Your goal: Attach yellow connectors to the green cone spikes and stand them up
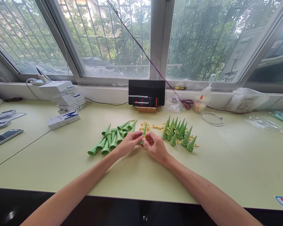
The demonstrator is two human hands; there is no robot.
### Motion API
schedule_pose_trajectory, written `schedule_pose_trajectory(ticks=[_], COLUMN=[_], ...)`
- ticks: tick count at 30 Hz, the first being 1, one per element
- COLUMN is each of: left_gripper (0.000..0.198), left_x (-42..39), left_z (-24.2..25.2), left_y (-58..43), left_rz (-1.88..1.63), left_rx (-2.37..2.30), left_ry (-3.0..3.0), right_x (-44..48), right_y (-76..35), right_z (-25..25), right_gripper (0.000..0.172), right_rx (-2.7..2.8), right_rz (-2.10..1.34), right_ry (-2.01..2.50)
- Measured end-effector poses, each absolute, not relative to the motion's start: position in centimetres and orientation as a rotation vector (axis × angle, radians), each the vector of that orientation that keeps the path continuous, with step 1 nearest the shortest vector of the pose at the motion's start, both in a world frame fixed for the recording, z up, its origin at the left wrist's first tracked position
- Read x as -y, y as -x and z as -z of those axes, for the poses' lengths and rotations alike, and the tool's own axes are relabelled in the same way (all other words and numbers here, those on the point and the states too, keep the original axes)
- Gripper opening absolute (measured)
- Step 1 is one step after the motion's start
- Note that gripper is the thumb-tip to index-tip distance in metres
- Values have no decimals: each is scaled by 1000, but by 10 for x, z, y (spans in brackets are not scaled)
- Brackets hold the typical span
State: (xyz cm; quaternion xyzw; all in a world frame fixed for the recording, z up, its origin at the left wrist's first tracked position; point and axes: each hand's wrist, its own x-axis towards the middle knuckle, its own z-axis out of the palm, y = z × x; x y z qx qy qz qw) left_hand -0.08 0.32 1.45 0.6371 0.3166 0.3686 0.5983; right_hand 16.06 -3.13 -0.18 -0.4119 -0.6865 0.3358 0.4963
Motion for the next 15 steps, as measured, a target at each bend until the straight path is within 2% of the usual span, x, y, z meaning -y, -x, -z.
schedule_pose_trajectory(ticks=[11, 15], left_gripper=[32, 26], left_x=[-9, -15], left_z=[-13, -15], left_y=[2, 7], left_rz=[-891, -1059], left_rx=[-780, -975], left_ry=[-1491, -1659], right_x=[30, 26], right_y=[-161, -164], right_z=[3, 4], right_gripper=[24, 27], right_rx=[1662, 1588], right_rz=[-771, -707], right_ry=[1039, 1098])
